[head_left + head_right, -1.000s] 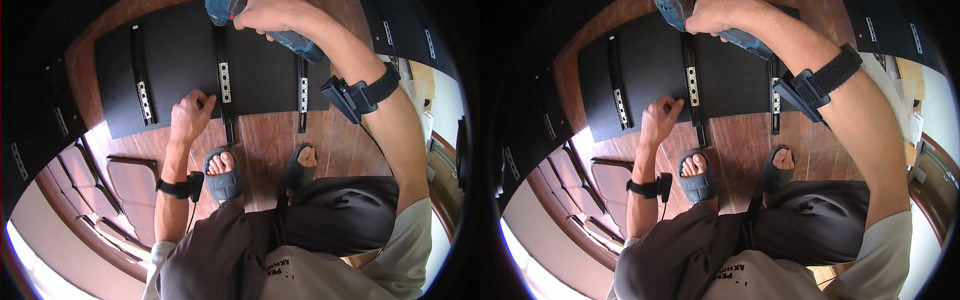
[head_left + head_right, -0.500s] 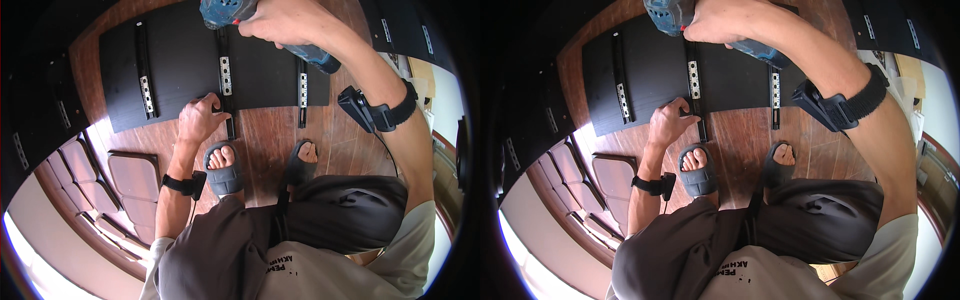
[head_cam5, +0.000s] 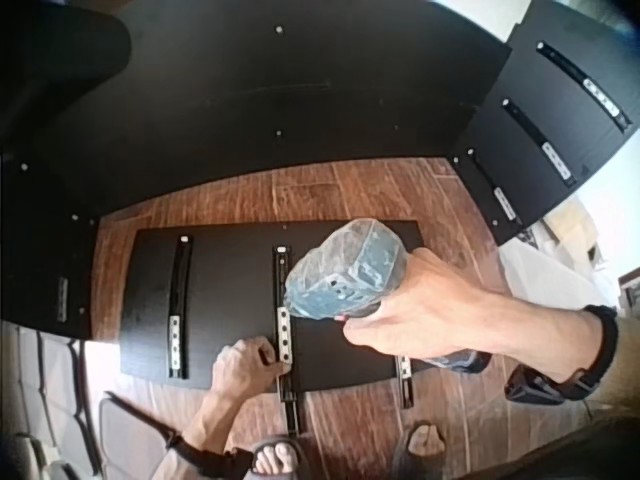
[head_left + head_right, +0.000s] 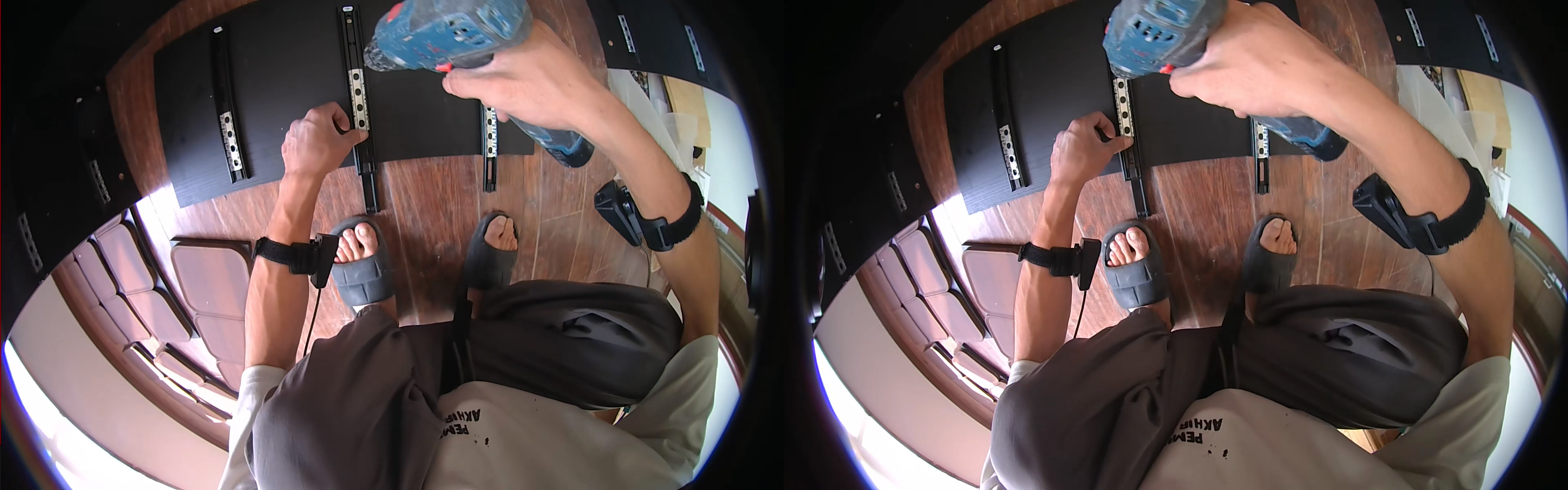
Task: Assembling a black wooden cabinet by attaching drawer slides to panels using a power drill.
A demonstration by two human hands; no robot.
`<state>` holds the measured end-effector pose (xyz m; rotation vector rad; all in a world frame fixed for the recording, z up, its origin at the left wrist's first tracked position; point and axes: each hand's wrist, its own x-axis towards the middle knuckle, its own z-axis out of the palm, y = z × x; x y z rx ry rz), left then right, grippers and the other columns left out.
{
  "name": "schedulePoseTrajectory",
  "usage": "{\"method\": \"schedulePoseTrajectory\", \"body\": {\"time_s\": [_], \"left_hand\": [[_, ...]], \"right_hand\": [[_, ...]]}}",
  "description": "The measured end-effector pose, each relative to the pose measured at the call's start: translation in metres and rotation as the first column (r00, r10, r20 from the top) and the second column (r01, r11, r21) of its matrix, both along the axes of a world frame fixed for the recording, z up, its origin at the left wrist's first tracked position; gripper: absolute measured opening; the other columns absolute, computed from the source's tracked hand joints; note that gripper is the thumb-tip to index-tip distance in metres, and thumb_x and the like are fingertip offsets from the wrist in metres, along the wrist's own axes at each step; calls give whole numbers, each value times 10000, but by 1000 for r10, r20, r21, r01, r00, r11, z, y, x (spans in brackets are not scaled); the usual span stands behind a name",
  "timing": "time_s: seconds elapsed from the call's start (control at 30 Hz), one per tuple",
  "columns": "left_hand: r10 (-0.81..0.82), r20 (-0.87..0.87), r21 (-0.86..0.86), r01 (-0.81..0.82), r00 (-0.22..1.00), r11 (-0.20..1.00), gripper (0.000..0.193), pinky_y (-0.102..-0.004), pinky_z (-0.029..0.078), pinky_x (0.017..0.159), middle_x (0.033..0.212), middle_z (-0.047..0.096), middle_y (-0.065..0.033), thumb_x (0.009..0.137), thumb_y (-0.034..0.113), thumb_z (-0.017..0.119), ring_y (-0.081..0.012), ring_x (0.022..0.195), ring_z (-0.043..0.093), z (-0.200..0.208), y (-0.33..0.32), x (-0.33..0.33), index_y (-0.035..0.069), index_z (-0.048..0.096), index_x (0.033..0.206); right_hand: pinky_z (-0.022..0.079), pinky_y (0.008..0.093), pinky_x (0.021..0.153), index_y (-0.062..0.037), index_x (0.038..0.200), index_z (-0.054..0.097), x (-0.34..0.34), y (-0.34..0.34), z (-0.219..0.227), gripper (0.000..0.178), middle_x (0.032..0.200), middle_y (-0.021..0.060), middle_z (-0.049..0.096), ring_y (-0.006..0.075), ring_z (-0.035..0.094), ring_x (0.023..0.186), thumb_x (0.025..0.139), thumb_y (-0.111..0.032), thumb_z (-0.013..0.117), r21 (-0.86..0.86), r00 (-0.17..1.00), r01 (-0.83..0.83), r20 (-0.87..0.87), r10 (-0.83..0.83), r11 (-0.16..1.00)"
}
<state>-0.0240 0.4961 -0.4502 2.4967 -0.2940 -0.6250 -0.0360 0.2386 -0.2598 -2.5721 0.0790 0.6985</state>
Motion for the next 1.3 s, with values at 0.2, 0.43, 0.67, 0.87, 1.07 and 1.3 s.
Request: {"method": "schedulePoseTrajectory", "body": {"time_s": [0.2,0.43,0.67,0.87,1.07,1.3], "left_hand": [[59,24,73,-61,998,995,381,-483,597,773,812,767,-153,841,459,858,-378,836,764,1,-3,1,93,755,865],[-71,84,124,61,994,990,504,-459,615,743,787,760,-202,780,549,876,-376,781,769,11,15,-64,60,772,846],[-82,204,230,34,975,973,595,-506,599,806,778,750,-247,810,616,789,-413,795,751,5,0,-81,23,806,853],[169,-154,194,-138,974,971,599,-485,618,766,835,778,-208,856,635,768,-422,828,770,3,-2,-88,41,803,920],[309,-325,-101,-358,894,928,565,-411,525,602,656,680,-148,895,527,820,-257,592,641,-6,7,-96,-20,719,795],[311,-368,-220,-408,876,886,567,-361,382,503,562,498,-53,940,439,819,-107,546,409,-18,13,-99,-37,619,706]], "right_hand": [[607,441,787,-88,998,771,-25,-7,-5,296,825,137,770,356,758,801,862,-342,702,-9,998,40,52,-39,999],[612,415,745,-80,971,774,-34,-23,-2,302,805,138,769,274,763,729,865,-356,714,53,982,153,-124,-146,987],[634,443,811,-112,1133,759,-24,-29,-23,397,923,152,792,333,777,834,889,-424,725,58,999,52,-9,-51,997],[630,427,766,-112,1209,748,8,-26,-30,484,844,120,783,300,773,734,910,-492,762,179,987,161,-22,-160,971],[611,347,604,-75,1104,758,46,-12,-41,372,725,82,729,197,719,567,936,-405,732,257,927,375,-99,-362,891],[606,331,591,-30,917,718,73,1,-60,331,700,79,716,172,713,560,940,-361,718,263,897,440,-177,-405,859]]}}
